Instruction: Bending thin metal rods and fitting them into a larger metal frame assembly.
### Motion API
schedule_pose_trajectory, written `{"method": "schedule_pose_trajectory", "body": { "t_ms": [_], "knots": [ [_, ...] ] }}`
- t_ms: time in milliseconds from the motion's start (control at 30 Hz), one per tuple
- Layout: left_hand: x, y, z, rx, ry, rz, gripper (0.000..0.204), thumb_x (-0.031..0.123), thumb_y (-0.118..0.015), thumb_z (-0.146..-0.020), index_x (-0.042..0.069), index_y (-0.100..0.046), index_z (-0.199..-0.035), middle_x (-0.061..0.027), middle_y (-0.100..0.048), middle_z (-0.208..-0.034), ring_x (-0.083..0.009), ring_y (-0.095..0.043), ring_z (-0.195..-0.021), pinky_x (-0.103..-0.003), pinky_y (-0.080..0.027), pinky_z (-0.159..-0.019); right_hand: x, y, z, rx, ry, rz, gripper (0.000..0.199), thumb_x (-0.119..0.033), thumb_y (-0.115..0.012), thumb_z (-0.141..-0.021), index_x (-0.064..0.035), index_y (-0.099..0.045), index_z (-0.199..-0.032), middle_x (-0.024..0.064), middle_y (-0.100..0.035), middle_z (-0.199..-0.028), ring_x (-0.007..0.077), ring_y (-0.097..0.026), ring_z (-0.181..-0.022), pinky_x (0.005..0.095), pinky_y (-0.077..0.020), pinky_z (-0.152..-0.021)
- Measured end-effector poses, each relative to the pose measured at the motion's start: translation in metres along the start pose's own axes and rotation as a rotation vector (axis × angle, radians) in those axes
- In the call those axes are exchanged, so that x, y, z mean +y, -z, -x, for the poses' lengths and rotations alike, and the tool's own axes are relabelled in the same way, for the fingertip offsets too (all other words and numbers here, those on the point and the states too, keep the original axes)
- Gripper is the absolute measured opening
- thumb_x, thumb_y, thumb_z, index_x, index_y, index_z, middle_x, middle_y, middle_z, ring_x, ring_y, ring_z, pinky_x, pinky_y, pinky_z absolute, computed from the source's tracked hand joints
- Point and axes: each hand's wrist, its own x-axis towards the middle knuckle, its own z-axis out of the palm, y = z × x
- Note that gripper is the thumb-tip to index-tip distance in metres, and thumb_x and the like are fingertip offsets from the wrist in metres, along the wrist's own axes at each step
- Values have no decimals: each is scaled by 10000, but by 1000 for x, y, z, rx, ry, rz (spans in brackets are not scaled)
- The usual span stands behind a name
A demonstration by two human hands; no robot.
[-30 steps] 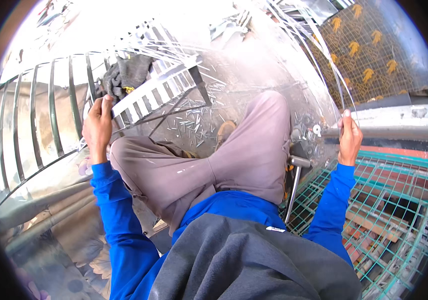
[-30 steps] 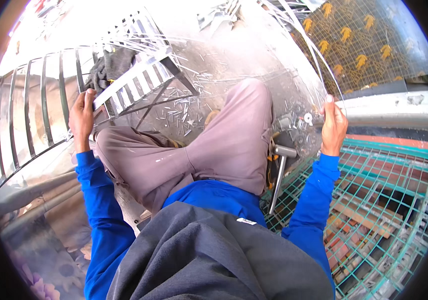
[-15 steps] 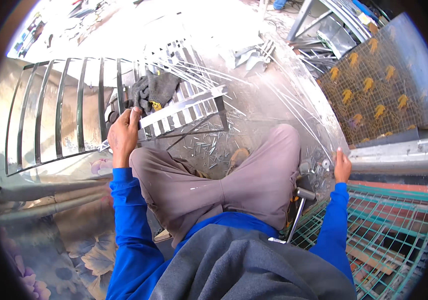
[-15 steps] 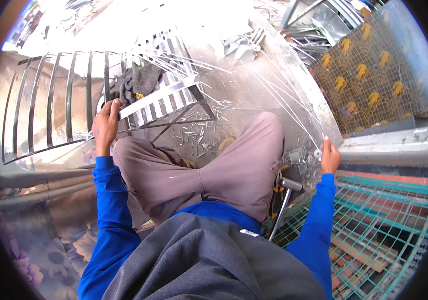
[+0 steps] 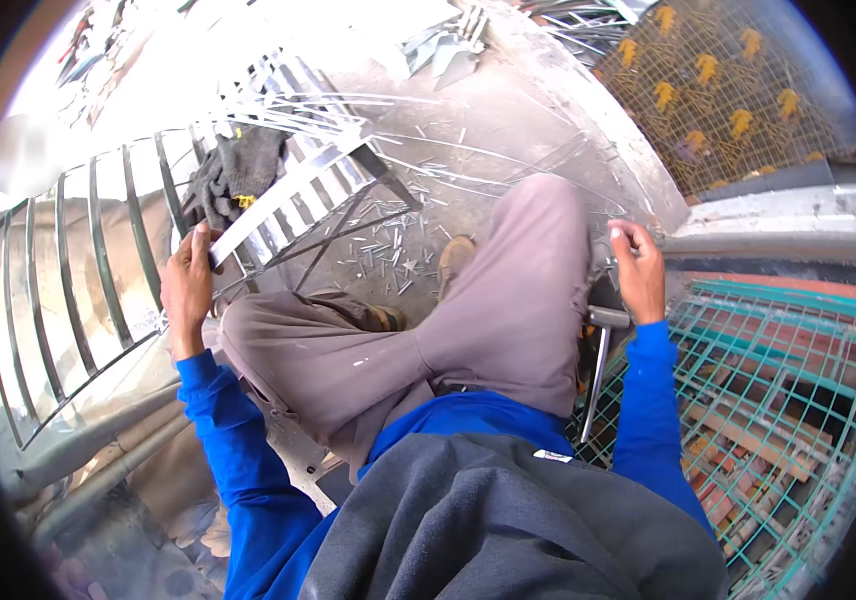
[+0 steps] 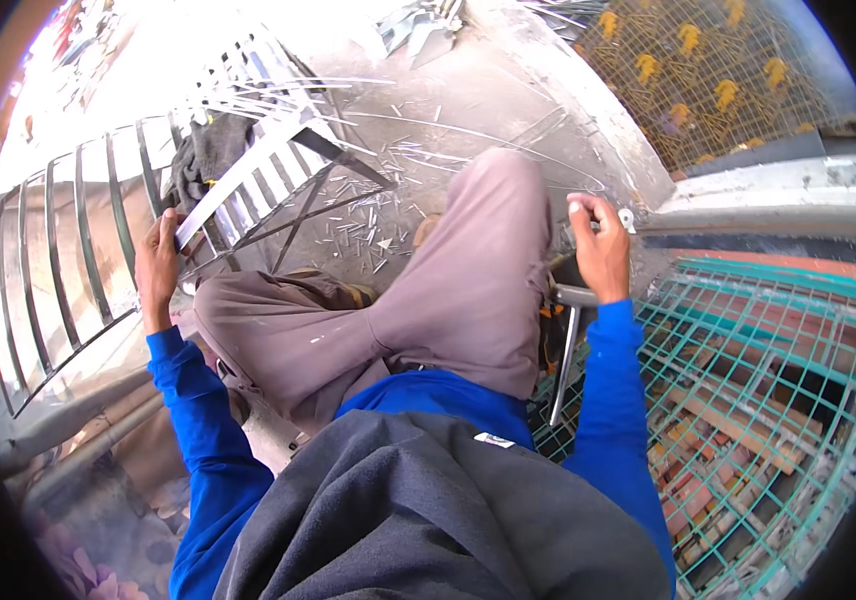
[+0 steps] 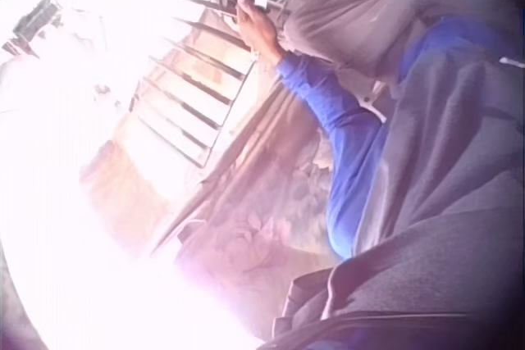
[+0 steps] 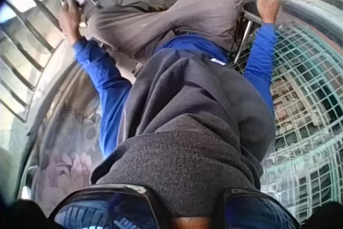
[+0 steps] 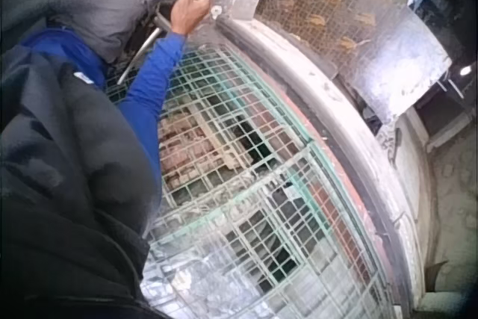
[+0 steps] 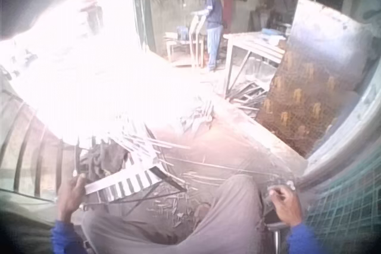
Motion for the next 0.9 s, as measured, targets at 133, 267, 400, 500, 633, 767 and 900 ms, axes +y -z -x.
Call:
{"method": "schedule_pose_trajectory", "body": {
  "t_ms": [133, 267, 400, 500, 633, 767, 900],
  "knots": [
    [4, 2, 4, 35, 41, -4, 551, 573, -406, -1026, 148, -754, -1063, -44, -634, -662, -163, -622, -695, -336, -460, -694, -60, -42, -2, 116, 29, -116, 249, -165, -604, -985, -20, -645, -1184, 140, -677, -1165, 261, -633, -1100, 348, -491, -917],
    [10, 0, 7, 133, 15, -68, 542, 569, -426, -1021, 142, -758, -999, -122, -612, -649, -287, -637, -672, -395, -464, -667, -101, -77, -15, 55, 150, 159, 275, -206, -641, -944, -78, -660, -1187, 129, -582, -1364, 334, -511, -1300, 447, -389, -1061],
    [11, -10, 5, 223, 24, -70, 516, 486, -456, -1040, 96, -732, -843, -133, -554, -590, -310, -560, -577, -403, -419, -618, -118, -115, -33, -7, 251, 629, 311, -263, -680, -897, -145, -675, -1184, 109, -531, -1437, 355, -417, -1393, 526, -279, -1133],
    [6, -17, 0, 299, -200, -26, 462, 298, -457, -1047, 62, -599, -677, -91, -543, -603, -289, -502, -551, -388, -361, -581, -119, -129, -52, -84, 239, 632, 258, -247, -683, -886, -166, -695, -1131, 105, -542, -1414, 353, -428, -1378, 517, -293, -1128],
    [-3, -13, -6, 207, -305, -129, 458, 279, -422, -1015, 67, -548, -629, -64, -517, -579, -260, -471, -534, -380, -336, -590, -119, -140, -81, -225, 195, 599, 197, -200, -701, -869, -152, -713, -1060, 99, -559, -1367, 358, -455, -1343, 523, -312, -1113],
    [-3, -4, -7, 70, -198, -108, 455, 315, -463, -994, 53, -560, -635, -70, -505, -567, -267, -479, -535, -378, -337, -604, -129, -142, -101, -344, 123, 616, 158, -213, -641, -929, -123, -710, -1038, 86, -591, -1290, 334, -489, -1298, 499, -342, -1083],
    [-2, 1, -10, 12, -217, -75, 338, 228, -525, -956, 72, -582, -662, -71, -531, -594, -264, -490, -533, -379, -333, -587, -154, -129, -121, -467, -114, 561, 221, -219, -545, -1001, -81, -708, -1057, 89, -690, -1054, 309, -612, -1100, 440, -393, -1026]
  ]
}}
